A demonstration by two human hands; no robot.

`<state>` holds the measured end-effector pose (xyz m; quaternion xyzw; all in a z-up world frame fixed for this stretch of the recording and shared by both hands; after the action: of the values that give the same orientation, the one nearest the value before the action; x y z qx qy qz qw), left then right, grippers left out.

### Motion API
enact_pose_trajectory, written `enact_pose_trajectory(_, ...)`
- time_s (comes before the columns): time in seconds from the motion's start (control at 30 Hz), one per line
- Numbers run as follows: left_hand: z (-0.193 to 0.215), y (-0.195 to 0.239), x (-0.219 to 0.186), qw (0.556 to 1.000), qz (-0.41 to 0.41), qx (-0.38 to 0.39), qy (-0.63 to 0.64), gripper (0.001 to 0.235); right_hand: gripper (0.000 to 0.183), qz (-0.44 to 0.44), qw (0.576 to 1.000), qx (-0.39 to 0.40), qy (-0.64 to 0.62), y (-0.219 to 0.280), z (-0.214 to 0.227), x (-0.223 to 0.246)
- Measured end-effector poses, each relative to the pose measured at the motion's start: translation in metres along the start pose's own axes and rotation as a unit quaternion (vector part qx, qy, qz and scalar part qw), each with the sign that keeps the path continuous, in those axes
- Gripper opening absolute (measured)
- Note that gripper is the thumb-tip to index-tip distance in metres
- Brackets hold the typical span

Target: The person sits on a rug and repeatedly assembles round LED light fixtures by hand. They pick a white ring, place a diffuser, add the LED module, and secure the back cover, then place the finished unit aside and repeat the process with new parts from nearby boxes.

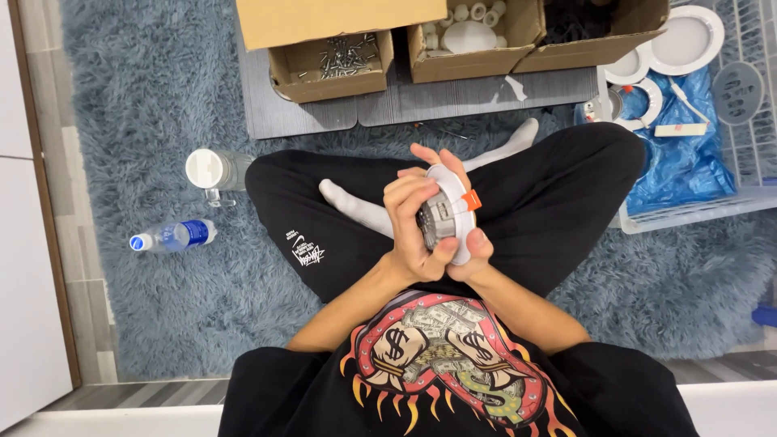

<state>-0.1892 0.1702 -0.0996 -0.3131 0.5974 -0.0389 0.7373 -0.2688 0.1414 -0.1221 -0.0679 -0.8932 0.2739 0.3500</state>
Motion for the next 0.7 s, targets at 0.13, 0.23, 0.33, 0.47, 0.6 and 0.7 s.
enact_pose_trajectory(0.13, -0.004, 0.004, -0.001, 1.0, 0.013, 0.017, -0.013, 0.077, 0.104, 0.006, 1.0, -0.004, 0.006, 0.003, 0.002, 0.005)
enact_pose_trajectory(0.23, -0.009, 0.009, 0.016, 0.996, 0.037, 0.061, -0.049, 0.082, 0.106, -0.012, 1.0, -0.02, -0.004, -0.003, 0.013, 0.003)
enact_pose_trajectory(0.33, -0.022, 0.009, 0.035, 0.985, 0.071, 0.135, -0.083, 0.087, 0.1, -0.023, 0.997, -0.06, -0.03, 0.007, 0.047, -0.013)
enact_pose_trajectory(0.47, -0.021, 0.019, 0.036, 0.973, 0.105, 0.189, -0.079, 0.096, 0.102, -0.058, 0.995, -0.077, -0.028, 0.006, 0.095, 0.013)
enact_pose_trajectory(0.6, -0.014, 0.024, 0.053, 0.954, 0.164, 0.24, -0.069, 0.081, 0.105, -0.095, 0.972, -0.191, -0.094, -0.05, 0.128, 0.098)
enact_pose_trajectory(0.7, -0.013, 0.023, 0.059, 0.93, 0.215, 0.278, -0.106, 0.061, 0.083, 0.007, 0.974, -0.218, 0.053, -0.082, 0.201, 0.161)
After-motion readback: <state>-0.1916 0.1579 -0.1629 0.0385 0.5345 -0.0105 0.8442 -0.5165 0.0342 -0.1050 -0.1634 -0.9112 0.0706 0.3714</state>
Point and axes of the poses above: each hand's wrist, its own y-axis away from the middle knuckle, its own z-axis out of the back of the hand, x = y × z, the point moved 4 cm from there along -y, towards the middle knuckle, and after that the axes turned 15 degrees about z, right-handed, at the moved point
